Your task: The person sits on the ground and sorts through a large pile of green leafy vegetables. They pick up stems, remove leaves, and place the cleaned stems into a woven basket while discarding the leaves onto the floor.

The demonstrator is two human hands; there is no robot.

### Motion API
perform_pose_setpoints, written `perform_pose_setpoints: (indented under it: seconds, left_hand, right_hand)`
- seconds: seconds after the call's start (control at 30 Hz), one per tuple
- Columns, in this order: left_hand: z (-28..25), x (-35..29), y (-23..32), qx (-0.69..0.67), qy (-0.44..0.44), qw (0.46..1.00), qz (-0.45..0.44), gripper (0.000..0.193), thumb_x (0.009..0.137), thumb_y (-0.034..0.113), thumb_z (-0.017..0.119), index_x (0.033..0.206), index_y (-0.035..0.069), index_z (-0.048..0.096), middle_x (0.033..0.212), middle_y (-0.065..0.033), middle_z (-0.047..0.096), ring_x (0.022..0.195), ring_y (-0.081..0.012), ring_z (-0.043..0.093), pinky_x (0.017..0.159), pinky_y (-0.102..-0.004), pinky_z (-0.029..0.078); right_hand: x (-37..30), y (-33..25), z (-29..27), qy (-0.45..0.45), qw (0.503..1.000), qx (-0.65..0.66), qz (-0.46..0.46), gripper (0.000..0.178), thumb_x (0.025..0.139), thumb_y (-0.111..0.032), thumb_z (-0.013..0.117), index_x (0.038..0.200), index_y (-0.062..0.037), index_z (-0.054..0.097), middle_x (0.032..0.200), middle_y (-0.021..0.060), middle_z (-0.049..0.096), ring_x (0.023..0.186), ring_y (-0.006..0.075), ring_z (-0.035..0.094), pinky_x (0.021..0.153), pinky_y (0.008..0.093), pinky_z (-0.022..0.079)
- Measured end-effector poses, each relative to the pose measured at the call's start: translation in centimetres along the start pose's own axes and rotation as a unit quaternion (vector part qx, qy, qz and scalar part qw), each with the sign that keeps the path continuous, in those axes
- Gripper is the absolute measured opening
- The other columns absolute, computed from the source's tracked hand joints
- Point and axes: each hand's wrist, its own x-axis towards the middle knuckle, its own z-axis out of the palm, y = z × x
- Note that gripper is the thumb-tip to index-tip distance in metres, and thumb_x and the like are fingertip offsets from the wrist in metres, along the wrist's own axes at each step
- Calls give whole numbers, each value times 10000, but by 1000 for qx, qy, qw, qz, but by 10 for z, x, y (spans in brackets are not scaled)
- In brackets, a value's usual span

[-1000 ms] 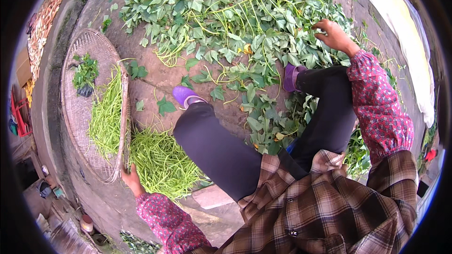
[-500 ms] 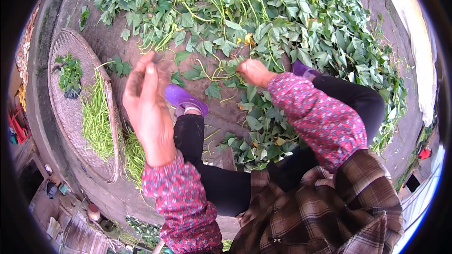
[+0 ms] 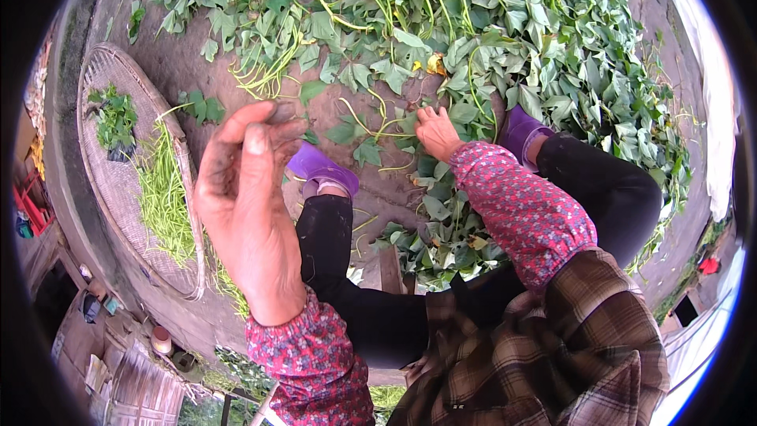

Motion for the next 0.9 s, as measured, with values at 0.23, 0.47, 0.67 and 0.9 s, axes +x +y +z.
perform_pose_setpoints:
  seconds: [0.23,0.47,0.67,0.9]
  left_hand:
    - [-8,2,-16,252,-106,961,39,179,821,113,585,931,-25,617,816,-59,628,727,-120,587,669,-236,453]
    - [17,-1,-58,257,-142,956,16,245,825,164,581,928,-56,606,713,-89,631,650,-122,589,597,-252,462]
    - [36,-4,-48,-12,-208,978,-16,201,870,130,523,998,-9,592,689,-6,565,597,-82,511,575,-211,431]
    - [26,1,-16,-21,-190,979,-63,219,890,140,490,1009,-17,584,579,27,418,495,-58,382,466,-185,300]
  right_hand:
    - [-22,-17,-93,258,908,329,23,121,729,-39,556,825,-28,484,798,130,496,801,314,492,707,386,360]
    - [-57,-56,-180,387,853,350,-22,183,705,19,583,854,-16,484,814,134,519,766,310,502,697,371,383]
    - [-75,-81,-185,352,846,400,25,120,729,5,581,812,-2,494,694,133,503,656,320,493,629,368,393]
    - [-114,-54,-157,203,928,310,34,128,734,-43,590,843,16,558,772,169,557,703,339,550,619,387,449]
